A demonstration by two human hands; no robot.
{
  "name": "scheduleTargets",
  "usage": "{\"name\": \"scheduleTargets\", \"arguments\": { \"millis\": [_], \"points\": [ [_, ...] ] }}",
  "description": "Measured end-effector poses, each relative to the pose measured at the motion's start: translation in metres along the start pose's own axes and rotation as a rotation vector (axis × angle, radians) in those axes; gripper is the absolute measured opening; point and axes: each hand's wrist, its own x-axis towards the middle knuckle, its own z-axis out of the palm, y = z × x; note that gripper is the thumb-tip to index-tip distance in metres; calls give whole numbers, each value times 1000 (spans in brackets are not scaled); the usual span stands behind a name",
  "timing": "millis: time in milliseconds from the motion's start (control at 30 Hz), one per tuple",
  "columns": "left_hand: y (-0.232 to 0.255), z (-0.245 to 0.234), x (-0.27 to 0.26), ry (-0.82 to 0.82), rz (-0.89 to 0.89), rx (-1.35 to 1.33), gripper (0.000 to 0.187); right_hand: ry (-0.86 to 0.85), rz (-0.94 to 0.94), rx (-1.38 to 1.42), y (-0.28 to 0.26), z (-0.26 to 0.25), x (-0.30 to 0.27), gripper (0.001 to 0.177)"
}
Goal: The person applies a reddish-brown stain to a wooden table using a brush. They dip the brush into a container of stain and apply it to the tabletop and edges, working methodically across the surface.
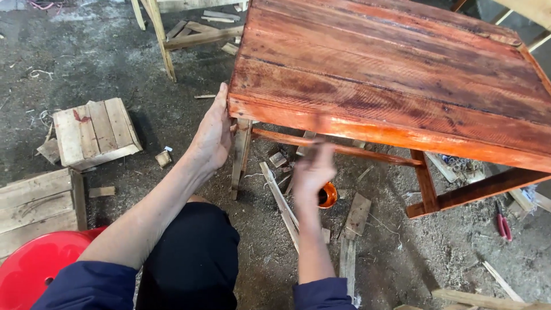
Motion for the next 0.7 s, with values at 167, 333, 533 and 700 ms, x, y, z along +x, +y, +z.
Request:
{"name": "scheduleTargets", "arguments": {
  "millis": [167, 333, 533, 700],
  "points": [
    [2, -2, 0, -5, -13, 16, 83, 172, 67, -74, -20, -25, 20, 11],
    [10, 7, -7, 6, -31, 63, 83, -111, 21, 92, -36, 4, -19, 8],
    [-6, -11, 9, 13, -54, 30, 84, 218, 31, -109, 19, -25, 26, 11],
    [-3, -8, 8, 14, -50, 46, 84, 125, 74, -13, 26, -10, 8, 12]
  ]
}}
